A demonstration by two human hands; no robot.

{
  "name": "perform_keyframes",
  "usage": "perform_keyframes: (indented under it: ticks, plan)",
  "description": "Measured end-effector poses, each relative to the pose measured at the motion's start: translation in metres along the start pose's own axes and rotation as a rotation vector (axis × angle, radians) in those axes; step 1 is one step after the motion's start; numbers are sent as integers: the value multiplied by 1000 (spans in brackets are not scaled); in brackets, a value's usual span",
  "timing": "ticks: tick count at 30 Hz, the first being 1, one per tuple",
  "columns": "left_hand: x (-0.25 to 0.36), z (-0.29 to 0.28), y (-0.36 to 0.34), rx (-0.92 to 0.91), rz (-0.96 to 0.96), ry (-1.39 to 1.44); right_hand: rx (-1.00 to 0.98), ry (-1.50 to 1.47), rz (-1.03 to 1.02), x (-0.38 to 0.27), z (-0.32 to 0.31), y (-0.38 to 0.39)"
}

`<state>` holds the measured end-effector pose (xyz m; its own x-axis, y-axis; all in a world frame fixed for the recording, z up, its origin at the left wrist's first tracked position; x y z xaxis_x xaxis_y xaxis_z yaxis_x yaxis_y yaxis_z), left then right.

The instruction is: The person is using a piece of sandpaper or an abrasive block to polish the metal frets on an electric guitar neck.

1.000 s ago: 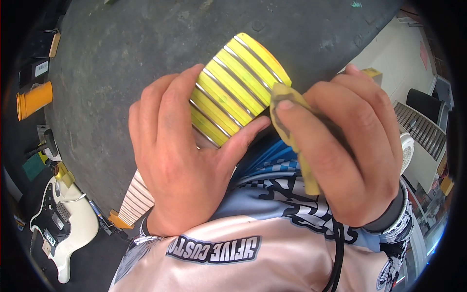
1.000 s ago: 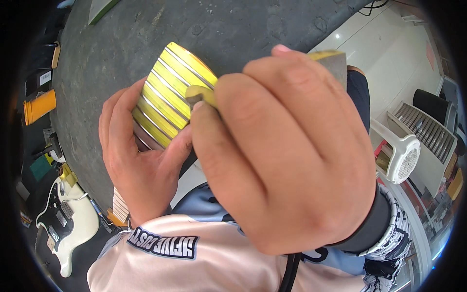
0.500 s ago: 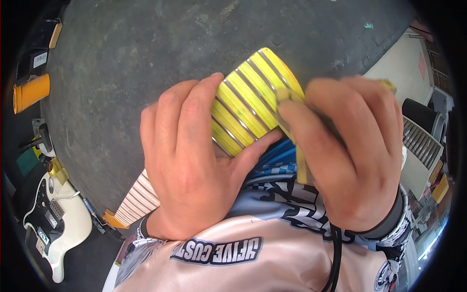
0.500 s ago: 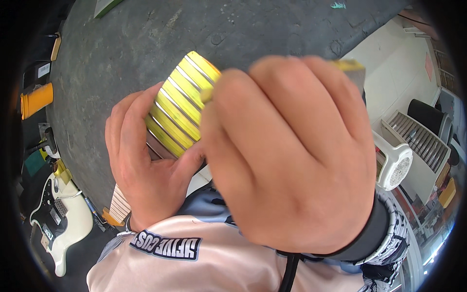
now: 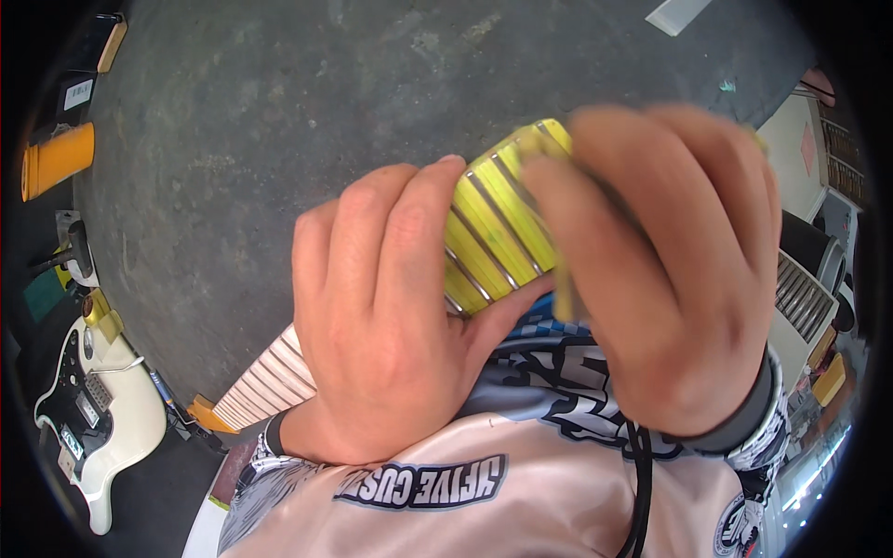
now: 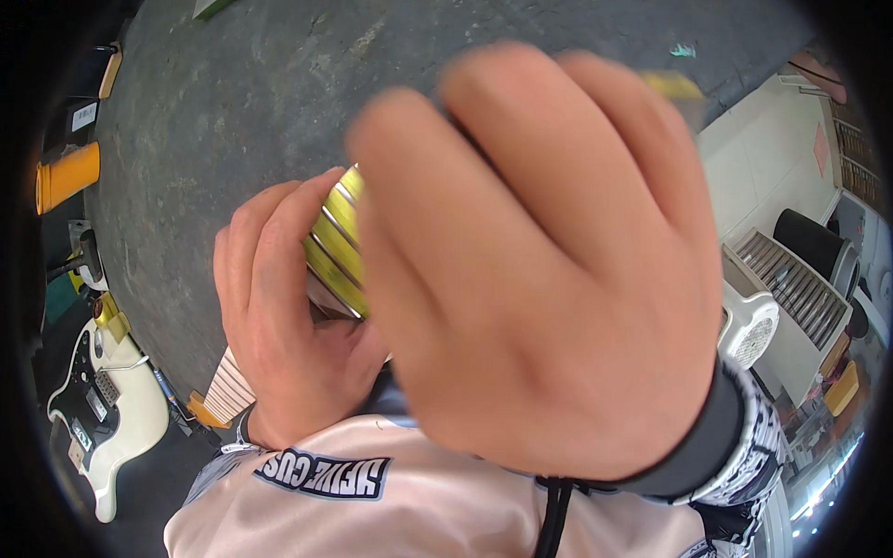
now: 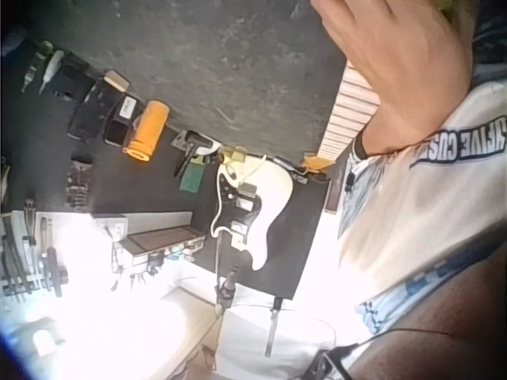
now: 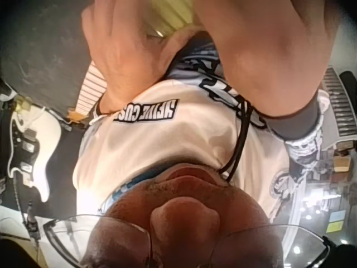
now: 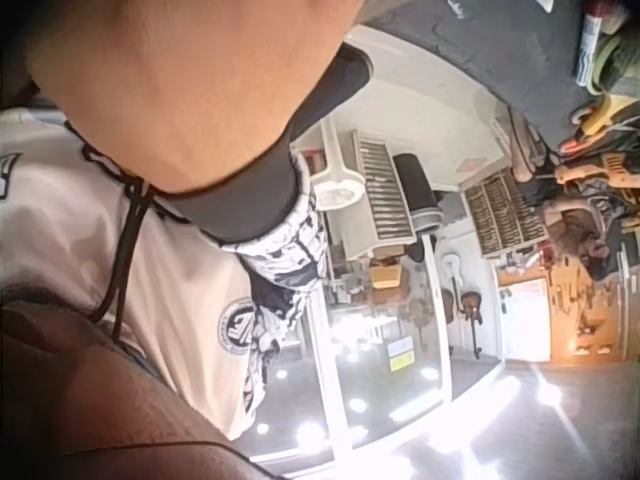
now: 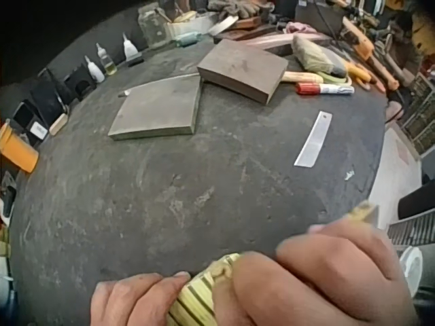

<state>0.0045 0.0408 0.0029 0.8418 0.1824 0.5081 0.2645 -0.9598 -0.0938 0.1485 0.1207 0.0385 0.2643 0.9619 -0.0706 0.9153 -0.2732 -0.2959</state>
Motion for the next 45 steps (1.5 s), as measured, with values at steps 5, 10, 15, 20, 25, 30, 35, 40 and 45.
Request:
perform_keyframes:
  ticks: [5,10,15,20,25,30,35,40,45]
  plan:
    - [-3,0,1,28,6,-17,-7,7,13,-3,-2,-3]
    - [-7,-1,7,32,-32,-63,48,-10,-60,0,15,-1]
    - [-9,-1,7,39,-20,-51,56,18,-66,-3,12,-5]
    - [-3,-1,3,5,-43,-29,25,26,-53,3,10,-5]
    - [-8,-5,7,1,-83,-43,-1,8,-29,-5,11,-6]
    - [-5,-5,5,-45,-107,-33,25,-77,-13,-3,6,-7]
    - [-5,-7,6,-16,-110,-32,-79,-12,-24,-4,4,-12]
    - [-3,-7,7,-31,-117,-45,19,-50,-20,-3,11,-1]
    - [-6,-8,8,-22,-132,-33,0,-23,-48,-2,14,-11]
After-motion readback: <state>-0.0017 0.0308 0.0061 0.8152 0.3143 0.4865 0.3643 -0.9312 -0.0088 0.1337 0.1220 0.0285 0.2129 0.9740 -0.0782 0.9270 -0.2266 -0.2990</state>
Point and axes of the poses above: each hand's wrist, its own y-axis away from the middle knuckle, its own z-axis out of the palm, x = y × z, the point moved 3 cm from there along -y, towards the middle knuckle, and after that the axes turned 15 degrees about -z, right-handed, at the moved point
